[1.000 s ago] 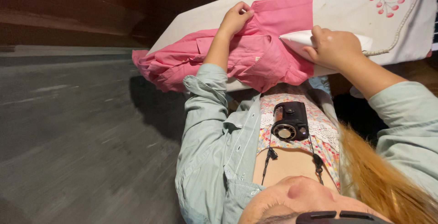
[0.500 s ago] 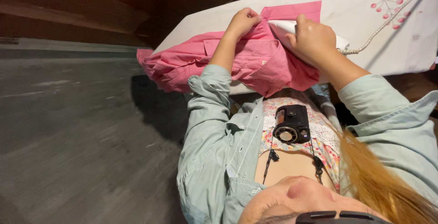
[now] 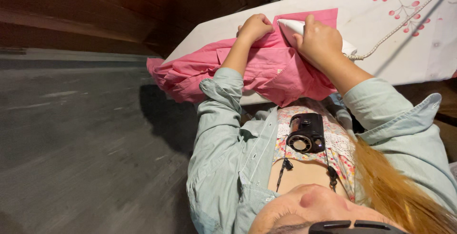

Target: The person irons a pink garment on an ironing board. They repeatedly smooth the fabric, reposition the garment, and use a white iron to press different sections until the garment appears wrinkle-free.

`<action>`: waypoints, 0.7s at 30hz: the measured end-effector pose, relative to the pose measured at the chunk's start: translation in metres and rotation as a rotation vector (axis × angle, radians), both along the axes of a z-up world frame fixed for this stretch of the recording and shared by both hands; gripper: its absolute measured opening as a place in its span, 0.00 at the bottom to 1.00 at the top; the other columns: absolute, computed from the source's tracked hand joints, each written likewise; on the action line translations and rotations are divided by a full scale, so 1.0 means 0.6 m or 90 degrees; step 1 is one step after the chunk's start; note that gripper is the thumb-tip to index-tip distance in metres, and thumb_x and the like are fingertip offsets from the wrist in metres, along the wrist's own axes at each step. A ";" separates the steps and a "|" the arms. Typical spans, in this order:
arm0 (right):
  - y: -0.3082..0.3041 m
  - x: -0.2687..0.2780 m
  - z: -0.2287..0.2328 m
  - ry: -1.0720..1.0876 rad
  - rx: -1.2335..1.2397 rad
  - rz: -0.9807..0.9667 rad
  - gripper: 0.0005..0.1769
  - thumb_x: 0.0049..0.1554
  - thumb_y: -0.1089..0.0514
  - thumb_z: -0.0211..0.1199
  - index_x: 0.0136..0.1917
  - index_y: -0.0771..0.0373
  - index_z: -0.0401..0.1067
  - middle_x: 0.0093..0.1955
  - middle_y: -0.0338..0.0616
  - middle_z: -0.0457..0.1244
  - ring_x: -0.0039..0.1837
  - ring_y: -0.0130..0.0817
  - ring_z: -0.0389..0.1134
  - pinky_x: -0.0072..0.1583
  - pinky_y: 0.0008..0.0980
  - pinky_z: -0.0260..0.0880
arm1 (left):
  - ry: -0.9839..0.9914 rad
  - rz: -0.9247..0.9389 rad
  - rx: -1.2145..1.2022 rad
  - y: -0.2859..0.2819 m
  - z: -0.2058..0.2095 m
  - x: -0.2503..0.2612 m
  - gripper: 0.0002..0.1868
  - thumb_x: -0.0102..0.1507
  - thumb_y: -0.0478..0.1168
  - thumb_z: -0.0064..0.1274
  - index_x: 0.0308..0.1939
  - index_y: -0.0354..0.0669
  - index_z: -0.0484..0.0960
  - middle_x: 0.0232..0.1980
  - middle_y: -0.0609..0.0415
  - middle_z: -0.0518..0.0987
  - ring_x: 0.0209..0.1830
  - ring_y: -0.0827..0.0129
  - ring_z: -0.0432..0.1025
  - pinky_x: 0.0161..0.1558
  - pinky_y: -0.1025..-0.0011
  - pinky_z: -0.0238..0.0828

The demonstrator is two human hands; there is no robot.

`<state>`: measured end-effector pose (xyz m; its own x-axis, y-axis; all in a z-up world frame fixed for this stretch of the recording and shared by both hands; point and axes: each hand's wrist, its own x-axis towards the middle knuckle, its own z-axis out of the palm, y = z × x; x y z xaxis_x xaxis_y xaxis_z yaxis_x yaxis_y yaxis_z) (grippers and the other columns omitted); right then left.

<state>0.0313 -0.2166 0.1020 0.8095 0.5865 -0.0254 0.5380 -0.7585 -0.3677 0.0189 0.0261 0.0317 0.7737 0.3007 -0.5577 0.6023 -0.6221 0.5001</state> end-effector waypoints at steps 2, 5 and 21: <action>0.003 -0.002 -0.007 -0.021 -0.007 -0.003 0.25 0.62 0.43 0.66 0.53 0.67 0.64 0.40 0.56 0.69 0.39 0.55 0.71 0.39 0.49 0.71 | 0.019 -0.011 -0.004 0.004 -0.002 0.002 0.10 0.50 0.50 0.63 0.31 0.55 0.86 0.34 0.62 0.87 0.39 0.68 0.80 0.59 0.58 0.57; 0.004 -0.003 -0.013 -0.038 -0.033 -0.016 0.26 0.62 0.41 0.67 0.52 0.66 0.64 0.39 0.55 0.68 0.38 0.53 0.72 0.37 0.48 0.71 | 0.039 -0.044 0.026 0.009 -0.006 0.006 0.06 0.52 0.47 0.59 0.27 0.53 0.87 0.33 0.60 0.87 0.37 0.66 0.80 0.58 0.59 0.61; 0.095 0.075 -0.105 -0.046 0.017 -0.106 0.31 0.60 0.41 0.70 0.54 0.70 0.62 0.43 0.58 0.68 0.42 0.56 0.72 0.40 0.47 0.72 | -0.139 0.040 0.272 0.052 -0.024 -0.017 0.18 0.60 0.55 0.55 0.50 0.55 0.84 0.67 0.54 0.75 0.71 0.53 0.64 0.70 0.49 0.58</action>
